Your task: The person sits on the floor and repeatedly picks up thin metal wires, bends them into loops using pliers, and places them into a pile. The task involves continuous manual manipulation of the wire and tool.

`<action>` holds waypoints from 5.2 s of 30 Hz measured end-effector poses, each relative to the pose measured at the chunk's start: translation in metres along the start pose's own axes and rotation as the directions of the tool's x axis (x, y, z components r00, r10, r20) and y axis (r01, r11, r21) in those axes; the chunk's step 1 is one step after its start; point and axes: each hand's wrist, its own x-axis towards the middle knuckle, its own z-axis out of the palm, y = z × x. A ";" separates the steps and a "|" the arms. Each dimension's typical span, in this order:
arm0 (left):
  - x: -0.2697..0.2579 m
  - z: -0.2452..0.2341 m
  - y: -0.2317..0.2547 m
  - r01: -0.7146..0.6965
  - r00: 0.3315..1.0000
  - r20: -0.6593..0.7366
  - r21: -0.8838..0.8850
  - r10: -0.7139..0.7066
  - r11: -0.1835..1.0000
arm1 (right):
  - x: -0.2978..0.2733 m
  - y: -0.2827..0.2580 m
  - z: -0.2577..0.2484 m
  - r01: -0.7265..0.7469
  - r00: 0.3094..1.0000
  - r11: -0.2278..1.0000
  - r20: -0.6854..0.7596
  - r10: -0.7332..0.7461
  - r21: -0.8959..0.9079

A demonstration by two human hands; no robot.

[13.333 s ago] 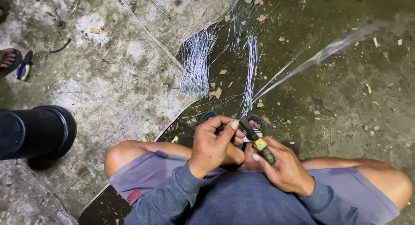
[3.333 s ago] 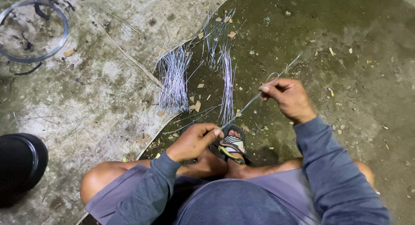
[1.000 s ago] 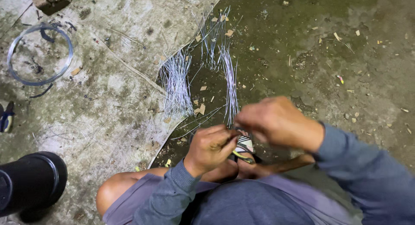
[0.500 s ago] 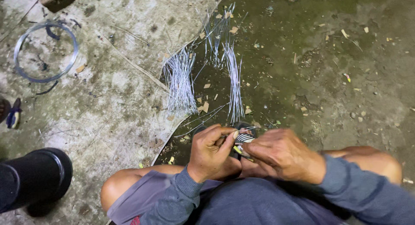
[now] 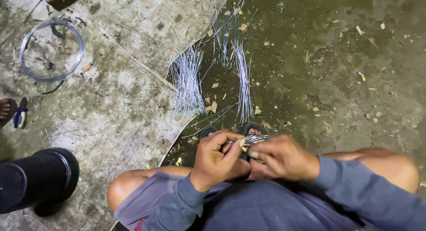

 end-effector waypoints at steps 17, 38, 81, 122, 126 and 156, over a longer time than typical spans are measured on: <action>0.000 0.003 0.003 -0.007 0.999 0.036 -0.003 0.007 1.000 | 0.003 -0.002 0.000 -0.015 1.000 0.990 -0.022 0.018 0.140; 0.002 0.005 0.002 -0.064 0.998 -0.010 0.106 0.065 0.992 | -0.006 -0.024 -0.001 -0.077 0.993 0.997 -0.094 0.074 -0.030; 0.000 0.019 -0.021 0.301 0.915 -0.263 -0.065 -0.308 0.951 | -0.036 0.129 0.112 -0.516 0.640 0.596 0.185 0.746 -0.615; 0.028 0.008 0.000 0.292 0.952 -0.018 -0.235 -0.305 0.927 | 0.029 0.003 -0.023 0.128 0.870 0.737 -0.431 0.237 0.664; 0.026 0.006 0.006 0.171 0.985 -0.024 -0.079 -0.173 0.982 | 0.026 -0.009 -0.024 -0.002 0.910 0.618 -0.255 0.327 0.786; 0.027 -0.003 -0.022 0.354 0.908 0.075 -0.663 -0.411 0.660 | -0.008 0.040 0.038 -0.377 0.796 0.852 -0.598 0.096 -0.365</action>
